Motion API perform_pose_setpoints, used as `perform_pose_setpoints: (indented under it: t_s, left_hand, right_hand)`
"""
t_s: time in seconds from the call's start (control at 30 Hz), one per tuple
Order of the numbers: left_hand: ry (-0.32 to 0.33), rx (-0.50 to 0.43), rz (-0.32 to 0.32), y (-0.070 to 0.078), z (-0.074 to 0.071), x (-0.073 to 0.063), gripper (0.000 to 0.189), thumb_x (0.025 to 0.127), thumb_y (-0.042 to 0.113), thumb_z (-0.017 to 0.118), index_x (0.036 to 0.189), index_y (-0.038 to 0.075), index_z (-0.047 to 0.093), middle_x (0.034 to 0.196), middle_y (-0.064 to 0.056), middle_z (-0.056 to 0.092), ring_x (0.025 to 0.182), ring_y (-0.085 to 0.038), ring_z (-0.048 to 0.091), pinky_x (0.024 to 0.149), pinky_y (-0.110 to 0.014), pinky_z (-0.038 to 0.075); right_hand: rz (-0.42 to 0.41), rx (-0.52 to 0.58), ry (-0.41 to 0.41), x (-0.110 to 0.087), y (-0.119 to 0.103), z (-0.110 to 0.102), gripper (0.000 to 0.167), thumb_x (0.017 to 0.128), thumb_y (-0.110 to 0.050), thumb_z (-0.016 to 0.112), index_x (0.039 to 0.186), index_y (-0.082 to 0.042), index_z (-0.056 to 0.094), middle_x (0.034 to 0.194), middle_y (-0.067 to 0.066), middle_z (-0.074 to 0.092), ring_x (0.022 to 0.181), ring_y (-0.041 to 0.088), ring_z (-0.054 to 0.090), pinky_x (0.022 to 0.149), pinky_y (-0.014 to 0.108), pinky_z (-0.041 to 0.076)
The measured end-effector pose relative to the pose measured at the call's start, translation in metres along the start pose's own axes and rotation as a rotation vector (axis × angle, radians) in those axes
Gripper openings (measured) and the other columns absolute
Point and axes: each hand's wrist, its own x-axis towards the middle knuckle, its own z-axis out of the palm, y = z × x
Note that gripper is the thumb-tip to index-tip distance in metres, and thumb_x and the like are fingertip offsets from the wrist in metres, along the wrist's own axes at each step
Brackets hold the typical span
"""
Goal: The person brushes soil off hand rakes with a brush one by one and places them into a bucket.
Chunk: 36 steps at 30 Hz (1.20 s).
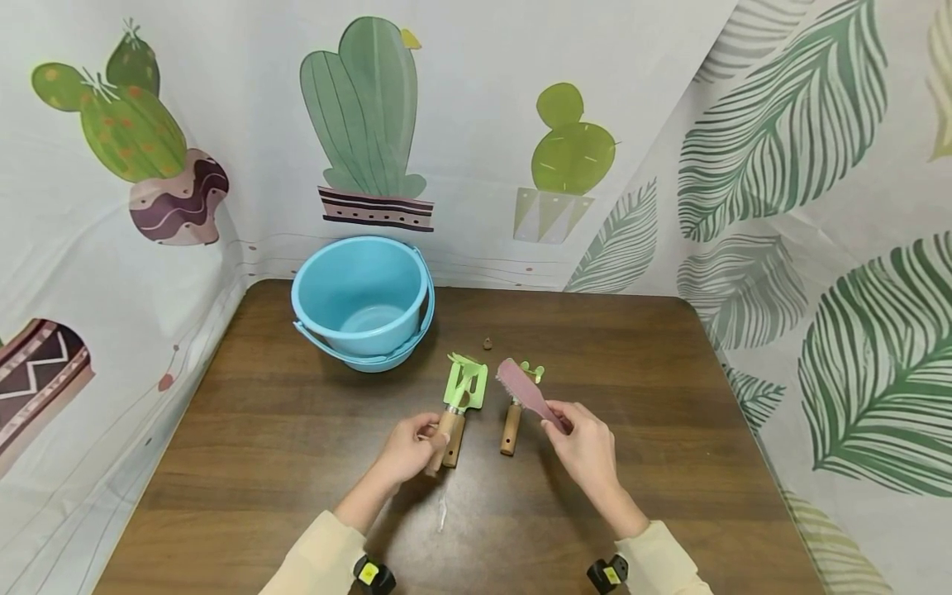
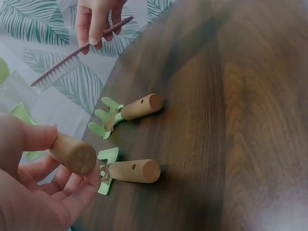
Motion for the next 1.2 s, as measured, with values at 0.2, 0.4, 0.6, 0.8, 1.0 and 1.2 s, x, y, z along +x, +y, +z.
perform_pose_setpoints:
  t_s: [0.2, 0.4, 0.6, 0.8, 1.0, 1.2]
  left_hand:
    - [-0.097, -0.181, -0.062, -0.005, 0.003, 0.000, 0.040, 0.083, 0.006, 0.057, 0.121, -0.006, 0.052, 0.092, -0.013, 0.058, 0.069, -0.017, 0.058, 0.060, -0.036, 0.051]
    - [-0.199, -0.351, -0.111, -0.007, 0.005, -0.005, 0.046, 0.087, 0.006, 0.052, 0.129, -0.009, 0.042, 0.102, -0.021, 0.056, 0.077, -0.023, 0.060, 0.063, -0.031, 0.050]
    - [-0.281, -0.483, -0.114, -0.010, 0.008, -0.007, 0.047, 0.090, 0.008, 0.051, 0.131, -0.010, 0.037, 0.108, -0.021, 0.057, 0.088, -0.024, 0.061, 0.078, -0.034, 0.051]
    - [-0.370, -0.604, -0.089, -0.014, 0.010, -0.007, 0.048, 0.091, 0.007, 0.048, 0.132, -0.012, 0.033, 0.099, -0.006, 0.060, 0.086, -0.018, 0.059, 0.078, -0.034, 0.049]
    - [-0.431, -0.723, -0.100, -0.016, 0.012, -0.009, 0.048, 0.093, 0.009, 0.046, 0.134, -0.013, 0.029, 0.100, -0.006, 0.059, 0.081, -0.014, 0.060, 0.075, -0.030, 0.049]
    - [-0.474, -0.808, -0.098, -0.018, 0.015, -0.011, 0.049, 0.094, 0.011, 0.045, 0.136, -0.009, 0.029, 0.102, -0.002, 0.059, 0.085, -0.014, 0.060, 0.077, -0.028, 0.049]
  right_hand:
    - [-0.014, 0.003, 0.010, 0.001, 0.000, -0.001, 0.023, 0.070, -0.014, 0.078, 0.092, -0.019, 0.072, 0.073, -0.008, 0.062, 0.060, 0.008, 0.056, 0.053, 0.030, 0.043]
    - [-0.024, 0.007, 0.014, 0.002, 0.001, 0.000, 0.023, 0.070, -0.014, 0.078, 0.092, -0.018, 0.072, 0.073, -0.008, 0.062, 0.059, 0.008, 0.055, 0.052, 0.029, 0.043]
    - [-0.034, 0.016, 0.017, 0.003, 0.001, 0.000, 0.023, 0.070, -0.014, 0.078, 0.092, -0.018, 0.072, 0.073, -0.007, 0.062, 0.060, 0.013, 0.057, 0.052, 0.030, 0.043]
    - [-0.059, 0.018, 0.030, 0.004, 0.003, 0.001, 0.024, 0.069, -0.014, 0.078, 0.092, -0.018, 0.072, 0.075, -0.006, 0.064, 0.061, 0.013, 0.057, 0.053, 0.030, 0.043]
    - [-0.074, 0.023, 0.037, 0.005, 0.004, 0.001, 0.025, 0.069, -0.014, 0.079, 0.093, -0.018, 0.072, 0.077, -0.005, 0.064, 0.062, 0.012, 0.056, 0.053, 0.029, 0.042]
    - [-0.103, 0.040, 0.041, 0.006, 0.001, 0.001, 0.026, 0.069, -0.013, 0.079, 0.093, -0.018, 0.073, 0.079, -0.005, 0.065, 0.064, 0.009, 0.056, 0.054, 0.029, 0.044]
